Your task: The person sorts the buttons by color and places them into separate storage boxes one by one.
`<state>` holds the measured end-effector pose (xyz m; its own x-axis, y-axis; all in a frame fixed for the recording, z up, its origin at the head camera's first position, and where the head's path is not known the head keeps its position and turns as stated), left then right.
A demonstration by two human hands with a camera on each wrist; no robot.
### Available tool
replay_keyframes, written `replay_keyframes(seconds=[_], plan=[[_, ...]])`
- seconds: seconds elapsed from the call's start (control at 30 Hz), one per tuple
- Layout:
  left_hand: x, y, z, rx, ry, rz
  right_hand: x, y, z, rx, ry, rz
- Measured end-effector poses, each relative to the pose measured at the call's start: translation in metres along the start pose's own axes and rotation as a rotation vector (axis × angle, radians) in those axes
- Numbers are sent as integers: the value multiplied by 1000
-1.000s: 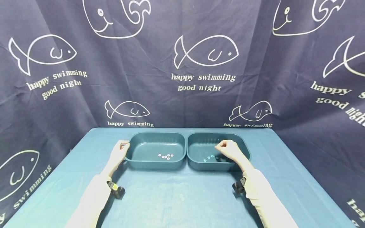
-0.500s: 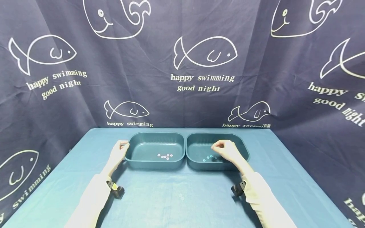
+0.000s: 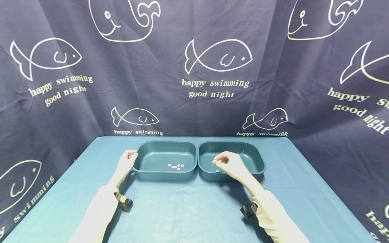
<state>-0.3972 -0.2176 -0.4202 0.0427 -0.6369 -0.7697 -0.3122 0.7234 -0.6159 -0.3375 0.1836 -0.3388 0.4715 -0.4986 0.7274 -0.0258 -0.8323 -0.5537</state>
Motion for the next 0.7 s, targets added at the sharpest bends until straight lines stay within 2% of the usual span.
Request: replay_keyframes(seconds=[0.4,0.7], plan=[[-3,0,1,-8,7,6,28,30,18,42,-80,-119],[-2,0,0,-7,0,6,42,56,33,131,-169,-147]])
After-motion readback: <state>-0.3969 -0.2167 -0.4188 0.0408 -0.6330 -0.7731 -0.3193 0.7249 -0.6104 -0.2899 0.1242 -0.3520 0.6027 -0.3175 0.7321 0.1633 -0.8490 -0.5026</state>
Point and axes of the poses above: each hand's wrist, its own z-axis away from the middle knuckle, its own y-axis out of the palm, x = y × z, the point moved 9 cm from there along -z, towards the middle knuckle, and after that the axes turned 13 degrees about -z, right-handed, at the moved point
